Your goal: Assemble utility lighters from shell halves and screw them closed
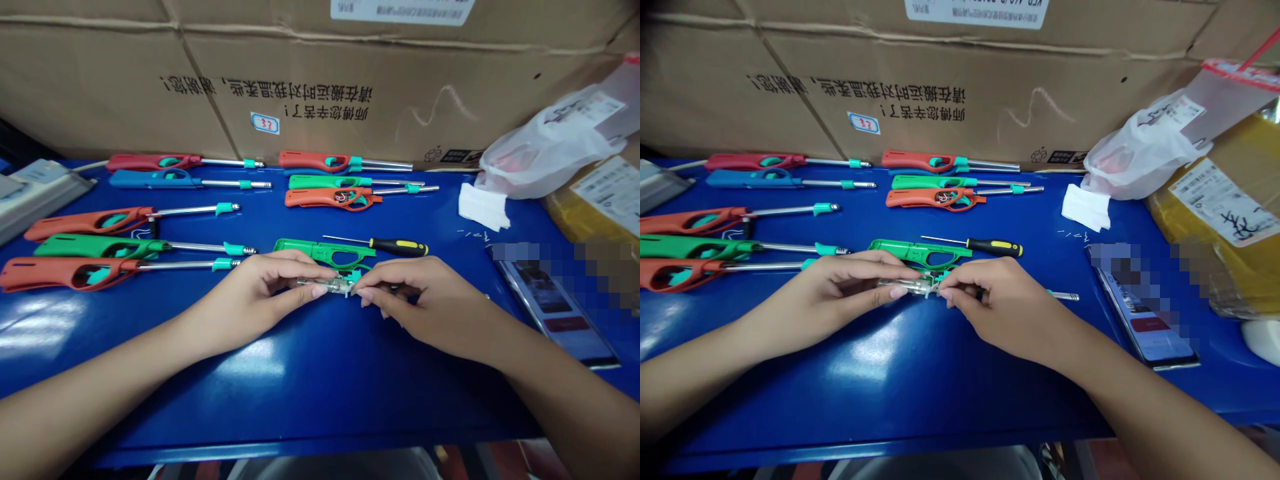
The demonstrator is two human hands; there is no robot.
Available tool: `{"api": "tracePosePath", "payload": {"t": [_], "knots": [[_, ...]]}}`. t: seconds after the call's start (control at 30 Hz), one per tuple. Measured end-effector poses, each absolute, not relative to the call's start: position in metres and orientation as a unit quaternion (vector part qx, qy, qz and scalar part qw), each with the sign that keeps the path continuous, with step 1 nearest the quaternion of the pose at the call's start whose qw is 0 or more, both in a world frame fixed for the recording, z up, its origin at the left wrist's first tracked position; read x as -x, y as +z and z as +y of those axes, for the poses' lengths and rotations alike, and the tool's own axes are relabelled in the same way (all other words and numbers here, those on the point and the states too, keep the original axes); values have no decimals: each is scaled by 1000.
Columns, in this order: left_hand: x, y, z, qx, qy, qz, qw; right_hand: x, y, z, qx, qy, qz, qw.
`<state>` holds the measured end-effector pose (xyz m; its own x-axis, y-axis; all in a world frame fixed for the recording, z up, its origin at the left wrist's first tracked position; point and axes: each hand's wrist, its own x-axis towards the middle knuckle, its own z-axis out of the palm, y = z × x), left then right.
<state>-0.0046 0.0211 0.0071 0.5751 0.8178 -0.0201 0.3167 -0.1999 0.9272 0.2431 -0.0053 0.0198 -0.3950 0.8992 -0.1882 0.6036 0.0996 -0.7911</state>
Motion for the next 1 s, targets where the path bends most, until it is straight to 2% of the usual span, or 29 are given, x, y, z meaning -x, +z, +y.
{"api": "tracePosePath", "payload": {"t": [1.0], "knots": [[6,6,21,-739,250,381,495,-243,22,-6,522,414,-726,170]]}}
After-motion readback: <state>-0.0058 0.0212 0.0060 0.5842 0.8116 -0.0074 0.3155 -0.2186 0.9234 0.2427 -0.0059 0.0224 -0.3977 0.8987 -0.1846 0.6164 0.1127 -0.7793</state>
